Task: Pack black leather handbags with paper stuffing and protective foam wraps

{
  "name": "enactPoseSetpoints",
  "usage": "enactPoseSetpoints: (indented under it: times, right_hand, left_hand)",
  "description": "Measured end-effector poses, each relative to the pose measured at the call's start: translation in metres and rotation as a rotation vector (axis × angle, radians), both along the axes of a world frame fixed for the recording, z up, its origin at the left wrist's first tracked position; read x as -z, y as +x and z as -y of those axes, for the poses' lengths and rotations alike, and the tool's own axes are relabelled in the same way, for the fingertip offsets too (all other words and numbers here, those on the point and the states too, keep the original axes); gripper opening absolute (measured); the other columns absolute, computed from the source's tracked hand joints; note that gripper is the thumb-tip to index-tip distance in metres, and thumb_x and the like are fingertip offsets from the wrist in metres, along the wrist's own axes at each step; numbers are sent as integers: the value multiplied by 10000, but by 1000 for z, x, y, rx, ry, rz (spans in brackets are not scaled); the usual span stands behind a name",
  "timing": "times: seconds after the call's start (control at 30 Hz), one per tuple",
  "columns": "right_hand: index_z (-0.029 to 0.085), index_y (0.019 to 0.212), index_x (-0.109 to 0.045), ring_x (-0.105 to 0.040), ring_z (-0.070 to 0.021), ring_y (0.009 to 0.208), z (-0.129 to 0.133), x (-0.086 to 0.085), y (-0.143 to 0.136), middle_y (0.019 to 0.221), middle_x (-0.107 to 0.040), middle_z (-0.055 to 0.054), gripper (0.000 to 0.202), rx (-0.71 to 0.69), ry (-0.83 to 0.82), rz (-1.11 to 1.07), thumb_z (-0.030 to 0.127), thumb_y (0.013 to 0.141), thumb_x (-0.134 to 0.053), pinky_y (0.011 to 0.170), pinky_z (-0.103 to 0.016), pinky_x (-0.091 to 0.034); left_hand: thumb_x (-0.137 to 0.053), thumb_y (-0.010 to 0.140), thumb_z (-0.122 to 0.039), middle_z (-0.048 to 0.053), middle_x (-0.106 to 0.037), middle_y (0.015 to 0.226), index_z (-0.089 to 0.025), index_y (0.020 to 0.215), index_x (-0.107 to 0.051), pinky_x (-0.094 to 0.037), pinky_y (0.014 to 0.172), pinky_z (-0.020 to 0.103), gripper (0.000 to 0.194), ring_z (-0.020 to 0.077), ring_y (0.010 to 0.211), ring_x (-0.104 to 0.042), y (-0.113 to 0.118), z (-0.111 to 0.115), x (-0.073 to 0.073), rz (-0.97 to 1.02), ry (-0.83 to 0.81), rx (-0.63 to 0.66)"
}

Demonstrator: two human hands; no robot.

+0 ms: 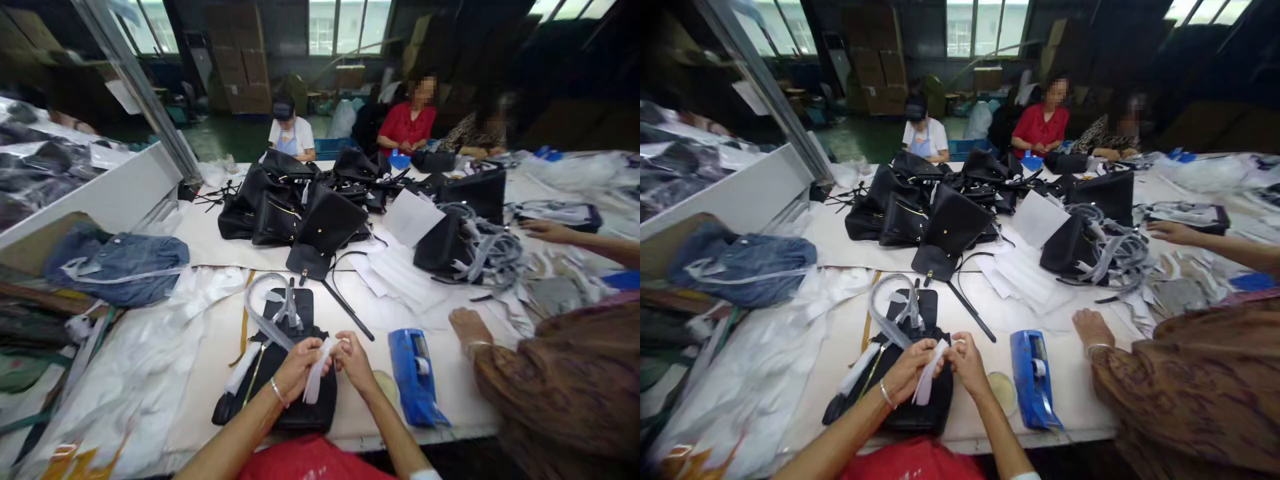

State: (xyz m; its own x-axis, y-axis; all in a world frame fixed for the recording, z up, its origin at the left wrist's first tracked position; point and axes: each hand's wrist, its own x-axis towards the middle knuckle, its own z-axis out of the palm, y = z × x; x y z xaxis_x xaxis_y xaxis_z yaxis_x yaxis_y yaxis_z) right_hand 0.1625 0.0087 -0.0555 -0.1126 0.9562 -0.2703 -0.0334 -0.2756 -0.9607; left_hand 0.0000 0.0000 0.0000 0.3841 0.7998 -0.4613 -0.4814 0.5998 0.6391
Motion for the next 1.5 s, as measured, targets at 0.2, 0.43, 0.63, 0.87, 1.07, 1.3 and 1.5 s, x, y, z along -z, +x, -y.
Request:
enactPoseSetpoints:
  times: [0.2, 0.43, 0.63, 0.87, 1.07, 1.3, 1.5]
  right_hand:
    - [186, 849, -499, -454, -84, 473, 4, 0, 0, 653, -558, 27, 306, -80, -75, -62, 476, 781, -567, 446, -209, -375]
    - [179, 798, -562, -523, -117, 566, -7, -30, 10, 654, -585, 16, 268, -102, -5, 142, 445, 809, -536, 511, -219, -396]
    - [187, 736, -540, -555, -120, 573, -14, -24, -2, 611, -604, 22, 203, -202, 101, 401, 368, 823, -510, 551, -217, -390]
    - [185, 707, -545, -486, -112, 542, -10, -12, -1, 578, -536, 36, 278, -57, 149, 459, 443, 807, -520, 525, -219, -359]
    - [190, 986, -531, -555, -140, 625, 30, -4, -18, 771, -596, -8, 365, 89, -63, 114, 514, 833, -461, 548, -248, -454]
    - [192, 990, -548, -597, -182, 765, 72, -2, -49, 878, -633, -45, 280, 190, -30, -5, 414, 838, -474, 669, -284, -483]
    - [197, 867, -539, -590, -180, 706, 67, -3, -62, 775, -632, -21, 161, 284, -45, 194, 330, 795, -485, 625, -268, -460]
  left_hand:
    - [-673, 738, -249, 72, -671, 760, -148, 978, -461, -443, 576, 216, 336, 115, 593, -609, 5, -3, 7, -100, -41, -65]
    - [-602, 786, -296, 0, -633, 724, -195, 909, -429, -445, 602, 234, 235, 117, 611, -596, 24, 0, 16, -358, 220, -44]
    - [-595, 787, -319, 1, -635, 739, -195, 931, -441, -465, 681, 268, 245, 140, 687, -610, 25, 4, 32, -556, 335, -121]
    - [-558, 766, -528, 85, -669, 775, -129, 992, -519, -446, 579, 264, 460, 174, 647, -631, 6, 21, 27, -383, 103, 114]
    - [-515, 795, -544, 106, -677, 805, -116, 905, -594, -441, 609, 263, 449, 164, 659, -618, -7, 33, 26, -293, 61, 120]
    - [-572, 790, -466, 68, -663, 815, -122, 917, -624, -424, 628, 240, 370, 125, 649, -560, -7, 34, 25, -236, 69, 47]
    - [-611, 752, -472, 71, -680, 792, -115, 931, -648, -422, 599, 238, 402, 148, 661, -582, -4, 35, 22, -295, 78, 55]
